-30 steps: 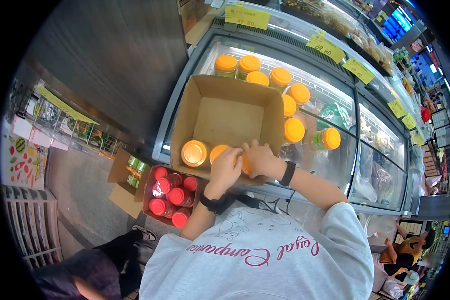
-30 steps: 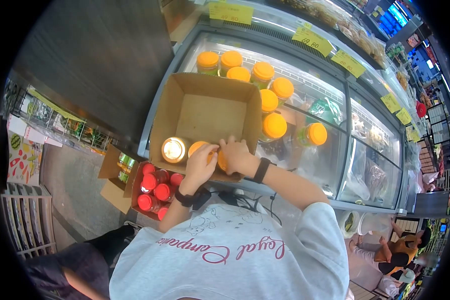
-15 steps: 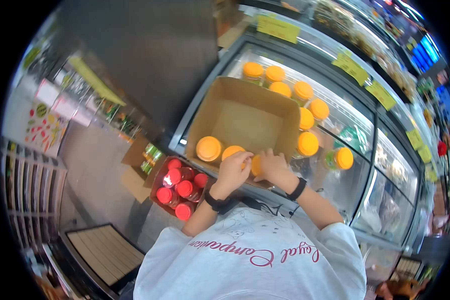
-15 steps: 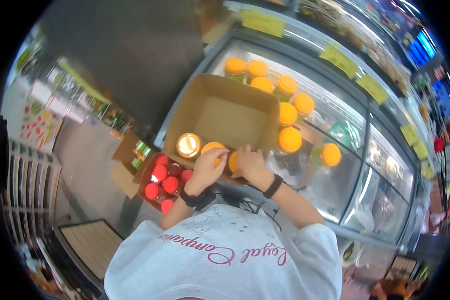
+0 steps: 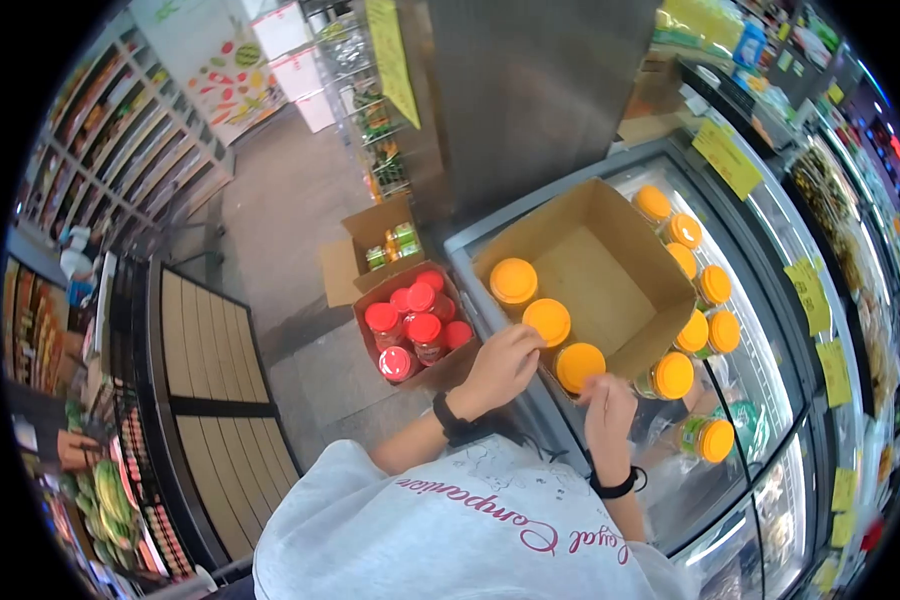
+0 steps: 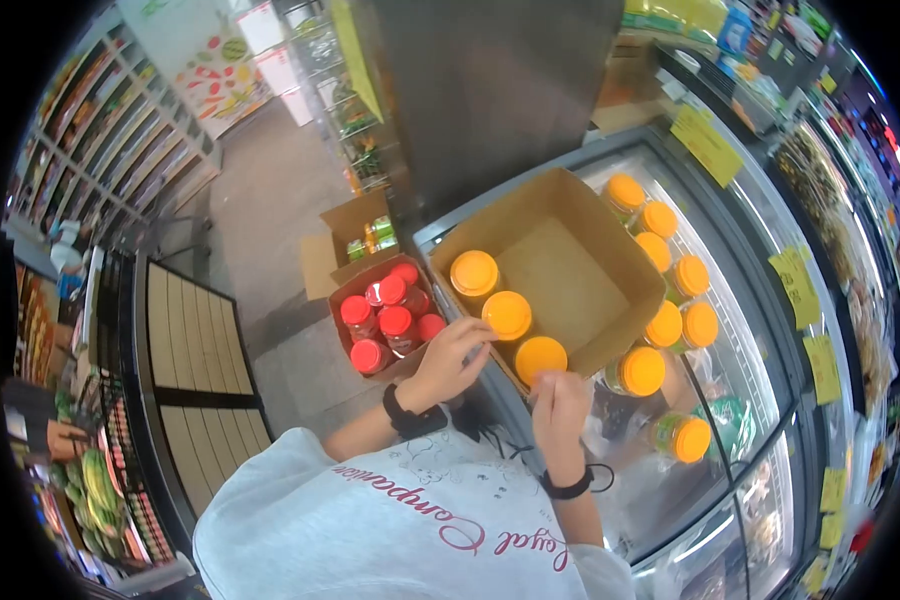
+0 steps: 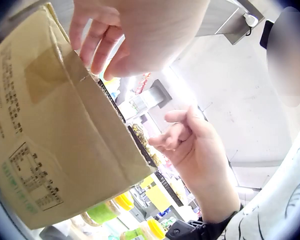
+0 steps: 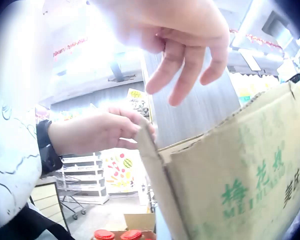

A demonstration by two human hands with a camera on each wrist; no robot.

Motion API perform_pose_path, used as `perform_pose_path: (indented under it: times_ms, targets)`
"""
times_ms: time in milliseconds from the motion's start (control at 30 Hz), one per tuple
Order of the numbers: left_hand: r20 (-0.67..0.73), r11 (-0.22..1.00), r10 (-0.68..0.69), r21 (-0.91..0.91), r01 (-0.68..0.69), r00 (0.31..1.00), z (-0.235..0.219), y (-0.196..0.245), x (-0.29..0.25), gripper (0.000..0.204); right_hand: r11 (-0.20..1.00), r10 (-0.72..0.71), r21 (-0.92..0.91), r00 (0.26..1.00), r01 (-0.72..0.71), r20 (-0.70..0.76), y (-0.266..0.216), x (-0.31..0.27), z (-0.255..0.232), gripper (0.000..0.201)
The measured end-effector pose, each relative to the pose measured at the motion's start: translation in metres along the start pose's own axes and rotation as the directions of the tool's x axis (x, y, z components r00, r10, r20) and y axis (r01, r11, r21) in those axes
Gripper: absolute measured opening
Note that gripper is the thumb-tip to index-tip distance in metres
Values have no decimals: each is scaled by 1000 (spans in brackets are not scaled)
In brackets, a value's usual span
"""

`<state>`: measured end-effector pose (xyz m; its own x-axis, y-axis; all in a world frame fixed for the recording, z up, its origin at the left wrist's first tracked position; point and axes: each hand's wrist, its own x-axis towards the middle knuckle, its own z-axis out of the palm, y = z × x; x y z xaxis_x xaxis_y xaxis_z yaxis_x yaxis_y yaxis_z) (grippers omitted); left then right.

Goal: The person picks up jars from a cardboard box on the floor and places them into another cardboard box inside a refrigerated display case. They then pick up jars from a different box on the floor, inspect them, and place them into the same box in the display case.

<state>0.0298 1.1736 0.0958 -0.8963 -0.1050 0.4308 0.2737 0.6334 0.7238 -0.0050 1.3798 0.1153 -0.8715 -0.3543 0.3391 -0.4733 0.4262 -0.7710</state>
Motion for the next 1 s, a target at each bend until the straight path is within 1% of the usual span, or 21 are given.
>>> perform_pose_path:
  times_ms: [100, 133, 200, 233, 333, 367, 467, 567, 667, 700, 800, 833, 933, 967, 1000]
  targets:
    - [-73, 996, -89, 20, 91, 993, 4, 9, -24, 25, 987, 63, 143, 994, -75, 87, 2, -22, 4, 21]
    - [-81, 993, -108, 38, 111, 991, 4, 13, -30, 26, 981, 55, 180, 992, -75, 113, 1, -26, 8, 21]
    - [-82, 987, -142, 64, 147, 987, 3, 23, -44, 27, 965, 52, 247, 986, -90, 156, 0, -36, 16, 21]
    - [-86, 984, -147, 87, 154, 985, 3, 22, -51, 30, 948, 39, 301, 974, -107, 224, -1, -40, 20, 18]
    - [-36, 978, -192, 73, 194, 981, -5, 21, -73, 31, 916, -13, 389, 963, -96, 269, -17, -44, 34, 17]
    - [-40, 977, -200, 74, 202, 979, -10, 20, -79, 30, 926, -47, 370, 953, -70, 298, -19, -45, 35, 20]
    - [-41, 976, -204, 71, 206, 978, -29, 14, -91, 27, 943, 20, 317, 965, -105, 260, -32, -45, 47, 20]
    - [-8, 973, -222, 59, 222, 975, -44, 5, -108, 24, 951, 44, 286, 965, -121, 259, -50, -46, 63, 19]
    - [184, 967, -228, 157, 200, 956, -68, -9, -131, 27, 972, 62, 204, 961, -119, 269, -69, -57, 85, 22]
    - [200, 968, -229, 155, 200, 953, -78, -14, -141, 27, 978, 79, 159, 949, -132, 304, -74, -62, 95, 23]
    - [225, 963, -243, 171, 208, 944, -115, -36, -178, 27, 977, 65, 167, 931, -132, 358, -97, -81, 141, 23]
    - [223, 958, -255, 193, 214, 941, -131, -45, -193, 26, 981, 36, 163, 932, -101, 361, -105, -88, 162, 21]
    - [231, 943, -289, 237, 234, 929, -190, -83, -240, 27, 983, 27, 154, 908, -101, 418, -152, -108, 226, 20]
    - [256, 931, -320, 261, 253, 912, -214, -95, -255, 27, 977, 41, 171, 896, -129, 442, -170, -114, 251, 20]
    - [277, 918, -357, 280, 281, 892, -235, -105, -270, 28, 975, 24, 184, 886, -122, 464, -188, -120, 275, 21]
